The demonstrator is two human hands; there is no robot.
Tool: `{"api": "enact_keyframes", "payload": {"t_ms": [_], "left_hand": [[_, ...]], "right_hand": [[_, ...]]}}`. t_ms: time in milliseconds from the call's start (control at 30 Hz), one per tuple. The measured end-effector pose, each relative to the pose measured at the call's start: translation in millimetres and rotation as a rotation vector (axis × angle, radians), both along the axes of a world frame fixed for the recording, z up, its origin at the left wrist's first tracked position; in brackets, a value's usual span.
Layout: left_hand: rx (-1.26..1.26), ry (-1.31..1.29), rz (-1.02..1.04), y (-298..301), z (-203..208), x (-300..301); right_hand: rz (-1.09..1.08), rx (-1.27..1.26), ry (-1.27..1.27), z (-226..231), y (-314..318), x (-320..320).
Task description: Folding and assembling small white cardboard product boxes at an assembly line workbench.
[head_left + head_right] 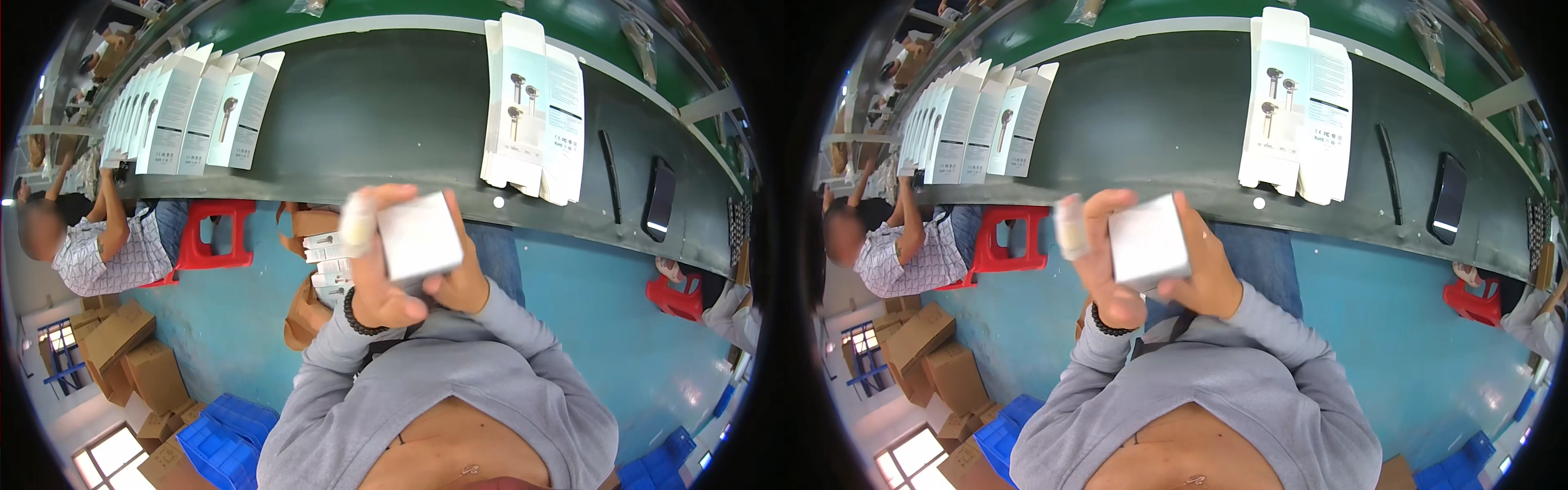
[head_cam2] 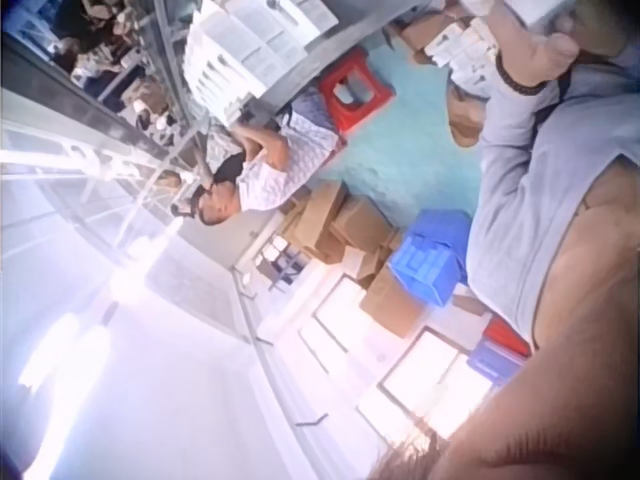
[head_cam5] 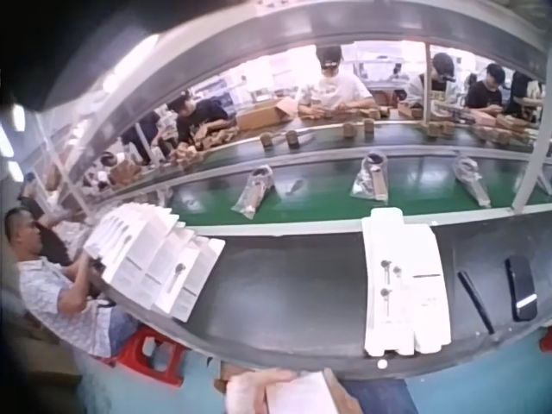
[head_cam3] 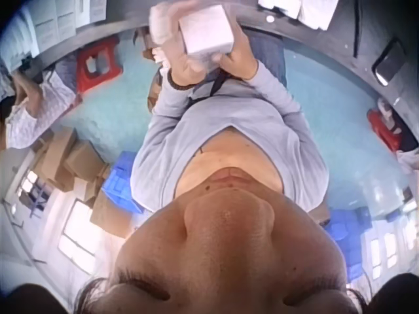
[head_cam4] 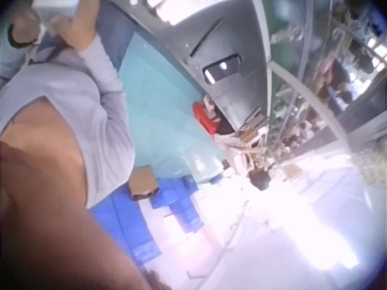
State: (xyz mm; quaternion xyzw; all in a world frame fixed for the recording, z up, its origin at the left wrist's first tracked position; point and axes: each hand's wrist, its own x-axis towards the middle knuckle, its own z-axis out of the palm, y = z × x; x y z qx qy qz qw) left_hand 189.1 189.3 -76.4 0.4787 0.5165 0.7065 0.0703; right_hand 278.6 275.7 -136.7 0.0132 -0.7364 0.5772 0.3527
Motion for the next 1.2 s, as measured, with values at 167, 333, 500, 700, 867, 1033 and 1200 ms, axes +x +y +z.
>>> {"api": "enact_keyframes", "payload": {"t_ms": [167,333,500,700,867,1033,1200], "left_hand": [[-0.106,0.067,0.126,-2.8,12.8,-0.7],[-0.546,0.236,-0.198,-46.4,57.0,-52.9],[-0.17,0.086,0.586,-112.8,81.3,-92.4],[0.089,-0.006,0.685,-104.1,33.1,-178.9],[-0.008,-0.035,1.152,-95.7,-9.3,-207.8],[-0.234,0.146,1.326,-89.0,-9.6,-205.0],[-0.365,0.244,1.416,-71.1,-1.0,-192.1]], "right_hand": [[0.098,-0.07,-0.102,9.4,5.5,-7.8],[0.16,0.326,-0.092,37.4,31.2,-5.4],[-0.275,0.719,-0.161,76.7,87.3,17.5],[-0.3,1.009,-0.542,76.0,136.5,31.6],[-0.266,1.009,-0.467,74.6,139.2,25.7],[-0.278,0.965,-0.467,74.9,138.7,23.6],[-0.249,0.987,-0.453,80.5,132.8,8.7]]}}
